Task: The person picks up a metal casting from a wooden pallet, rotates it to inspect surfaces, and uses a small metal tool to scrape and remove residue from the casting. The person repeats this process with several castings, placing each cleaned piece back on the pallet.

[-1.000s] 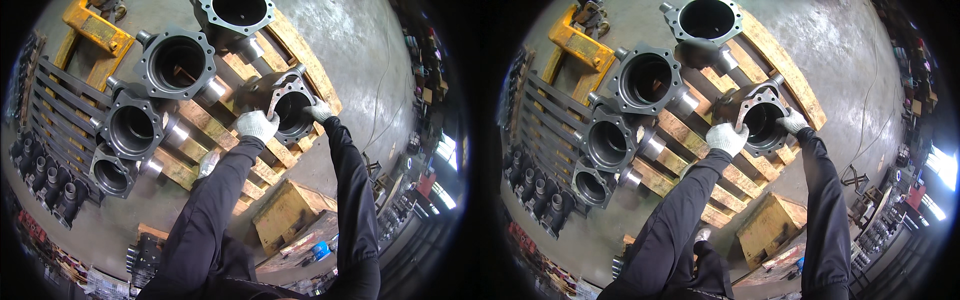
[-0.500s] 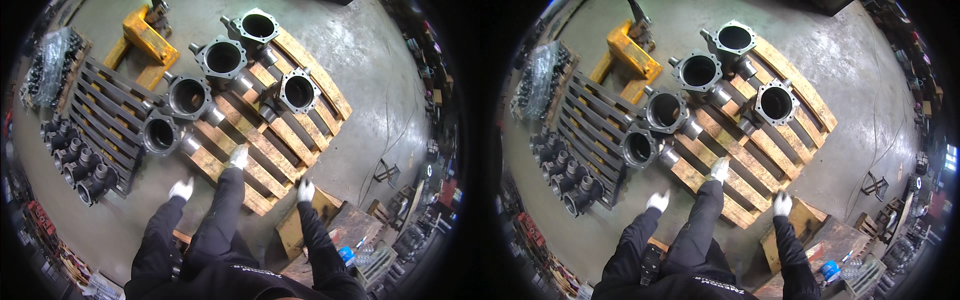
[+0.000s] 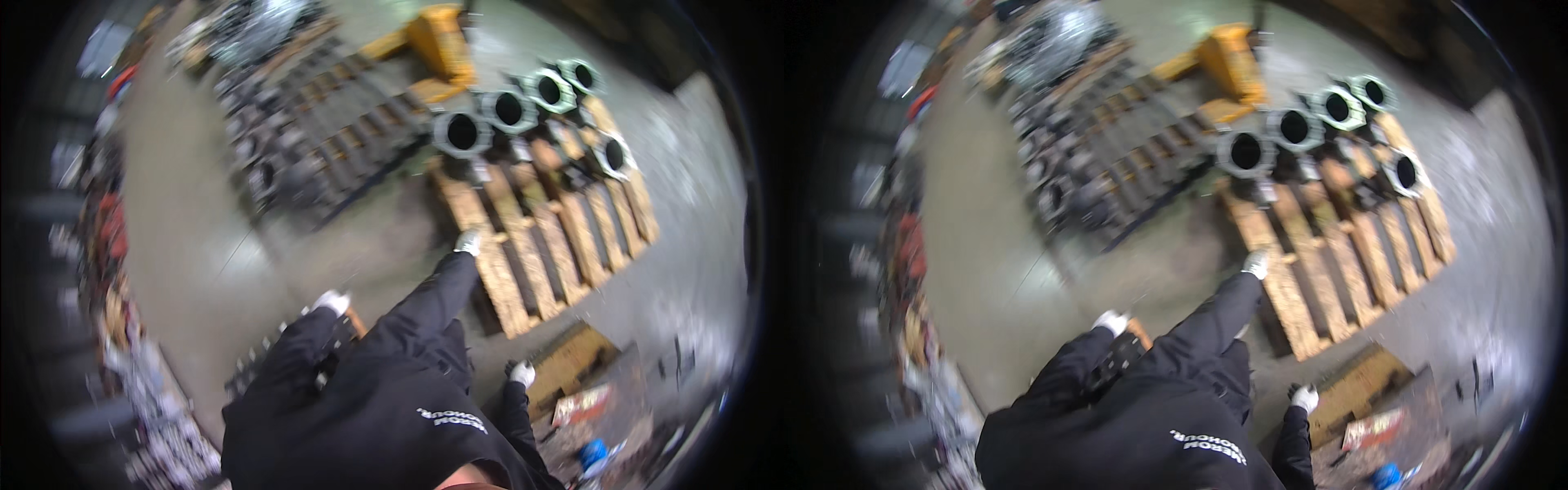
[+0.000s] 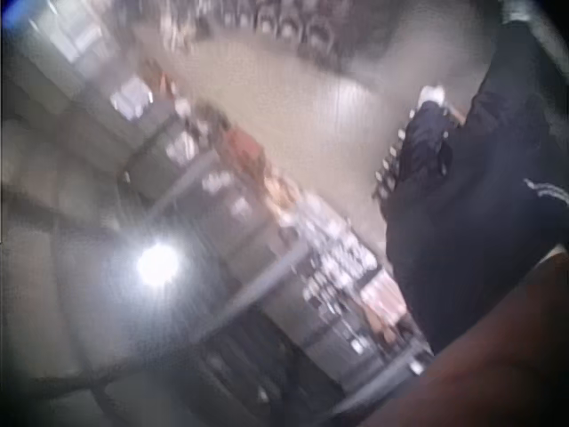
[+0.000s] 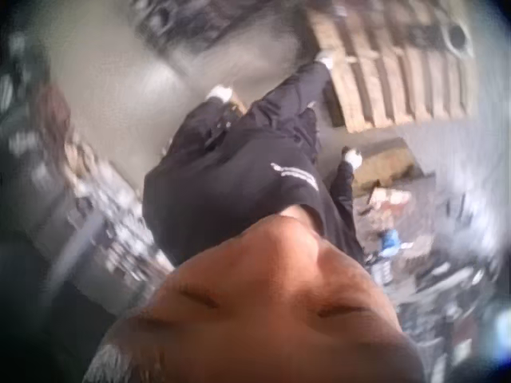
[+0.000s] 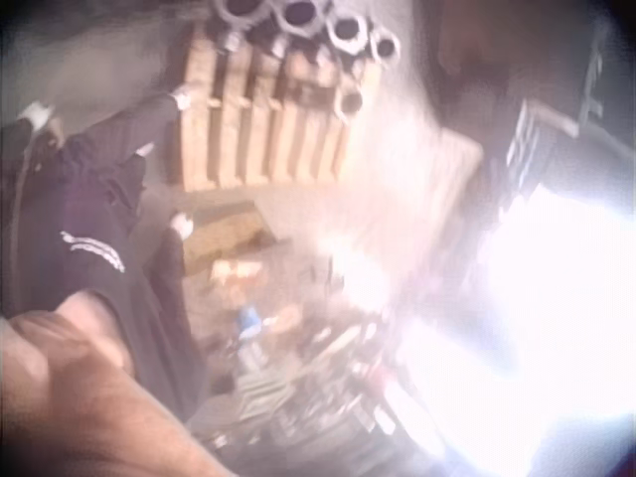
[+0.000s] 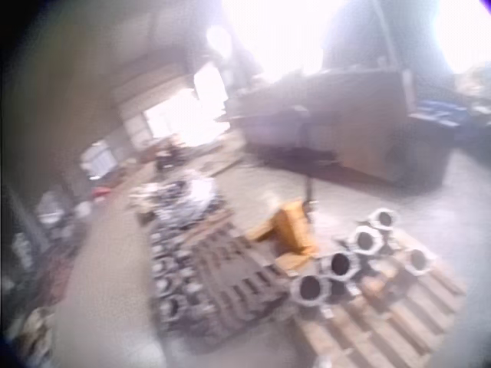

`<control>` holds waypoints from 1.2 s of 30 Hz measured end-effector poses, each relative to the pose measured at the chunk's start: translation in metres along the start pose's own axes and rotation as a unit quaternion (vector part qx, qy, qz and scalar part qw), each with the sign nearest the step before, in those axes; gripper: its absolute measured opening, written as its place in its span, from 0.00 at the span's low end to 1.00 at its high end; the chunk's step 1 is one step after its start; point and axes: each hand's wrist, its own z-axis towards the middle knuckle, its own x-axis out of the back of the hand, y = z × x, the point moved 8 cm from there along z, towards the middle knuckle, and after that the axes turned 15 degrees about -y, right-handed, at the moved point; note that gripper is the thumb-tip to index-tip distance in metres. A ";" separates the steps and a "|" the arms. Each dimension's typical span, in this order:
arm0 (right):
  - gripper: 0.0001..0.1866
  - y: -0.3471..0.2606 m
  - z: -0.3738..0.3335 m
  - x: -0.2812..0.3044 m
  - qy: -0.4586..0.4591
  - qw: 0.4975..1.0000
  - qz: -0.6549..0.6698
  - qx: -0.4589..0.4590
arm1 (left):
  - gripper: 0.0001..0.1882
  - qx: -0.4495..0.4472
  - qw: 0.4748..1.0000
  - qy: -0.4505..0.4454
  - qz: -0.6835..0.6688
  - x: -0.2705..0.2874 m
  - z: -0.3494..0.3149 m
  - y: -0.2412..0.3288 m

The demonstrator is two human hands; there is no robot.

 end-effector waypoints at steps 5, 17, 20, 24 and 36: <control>0.17 0.061 0.011 -0.012 -0.019 0.999 0.007 -0.051 | 0.38 -0.001 0.999 0.011 -0.052 0.014 -0.002 -0.052; 0.19 -0.094 0.010 -0.278 0.045 0.867 -0.456 0.195 | 0.33 0.005 0.984 0.064 -0.164 0.096 0.114 -0.218; 0.18 -0.111 0.014 -0.412 -0.099 0.945 -0.282 0.132 | 0.32 0.025 0.983 0.051 -0.173 0.142 0.180 -0.264; 0.20 -0.122 0.002 -0.634 -0.213 0.934 -0.264 0.108 | 0.33 0.026 0.971 0.044 -0.232 0.216 0.305 -0.313; 0.33 -0.091 0.034 -1.197 -0.323 0.772 -0.493 0.238 | 0.31 -0.013 0.399 0.028 -0.916 0.301 0.657 -0.339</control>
